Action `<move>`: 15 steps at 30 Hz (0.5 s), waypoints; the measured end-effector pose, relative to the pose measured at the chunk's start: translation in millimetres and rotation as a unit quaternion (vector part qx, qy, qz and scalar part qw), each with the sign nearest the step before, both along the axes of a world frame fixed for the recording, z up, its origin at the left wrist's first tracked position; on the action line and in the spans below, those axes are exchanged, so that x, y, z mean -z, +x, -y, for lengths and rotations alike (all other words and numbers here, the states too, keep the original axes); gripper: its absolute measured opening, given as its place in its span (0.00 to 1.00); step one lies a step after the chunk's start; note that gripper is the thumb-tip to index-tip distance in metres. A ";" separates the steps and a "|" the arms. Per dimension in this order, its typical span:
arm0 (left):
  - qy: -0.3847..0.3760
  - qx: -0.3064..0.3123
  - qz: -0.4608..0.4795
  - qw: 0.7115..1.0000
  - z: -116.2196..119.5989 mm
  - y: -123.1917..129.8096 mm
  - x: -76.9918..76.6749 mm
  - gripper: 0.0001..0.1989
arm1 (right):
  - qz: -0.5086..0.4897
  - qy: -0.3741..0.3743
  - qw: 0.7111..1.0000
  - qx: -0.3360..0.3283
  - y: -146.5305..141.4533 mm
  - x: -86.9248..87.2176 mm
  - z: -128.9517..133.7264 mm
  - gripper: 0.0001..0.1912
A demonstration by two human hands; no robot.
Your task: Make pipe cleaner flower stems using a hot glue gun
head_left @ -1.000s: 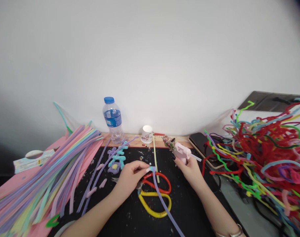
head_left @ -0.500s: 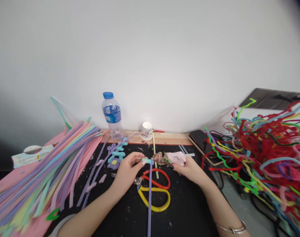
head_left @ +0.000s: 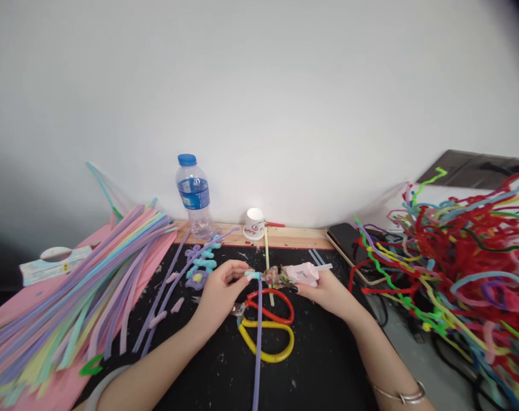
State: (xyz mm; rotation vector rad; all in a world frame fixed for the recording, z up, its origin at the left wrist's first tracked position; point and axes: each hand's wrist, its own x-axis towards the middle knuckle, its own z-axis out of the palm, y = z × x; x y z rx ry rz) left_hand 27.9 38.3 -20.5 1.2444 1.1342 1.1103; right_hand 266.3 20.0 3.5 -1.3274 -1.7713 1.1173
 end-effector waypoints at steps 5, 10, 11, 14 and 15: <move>0.003 0.009 0.003 1.000 -0.9 0.1 1.1 0.09 | 0.012 0.005 1.000 -0.004 -0.3 -1.0 -0.2 0.17; -0.002 0.011 -0.003 1.000 -1.0 -0.1 0.8 0.09 | 0.043 0.019 0.999 0.000 -0.3 -1.9 0.2 0.16; -0.003 0.011 -0.003 1.000 -0.9 0.0 0.6 0.09 | 0.049 0.019 0.999 0.002 -0.3 -1.8 0.4 0.15; -0.004 0.014 -0.001 1.000 -0.5 0.5 -0.8 0.09 | 0.055 0.017 0.998 0.003 -0.1 -1.0 0.7 0.15; -0.004 0.014 -0.002 1.000 -0.4 0.7 -1.4 0.09 | 0.056 0.017 0.998 0.002 0.2 -0.5 0.6 0.15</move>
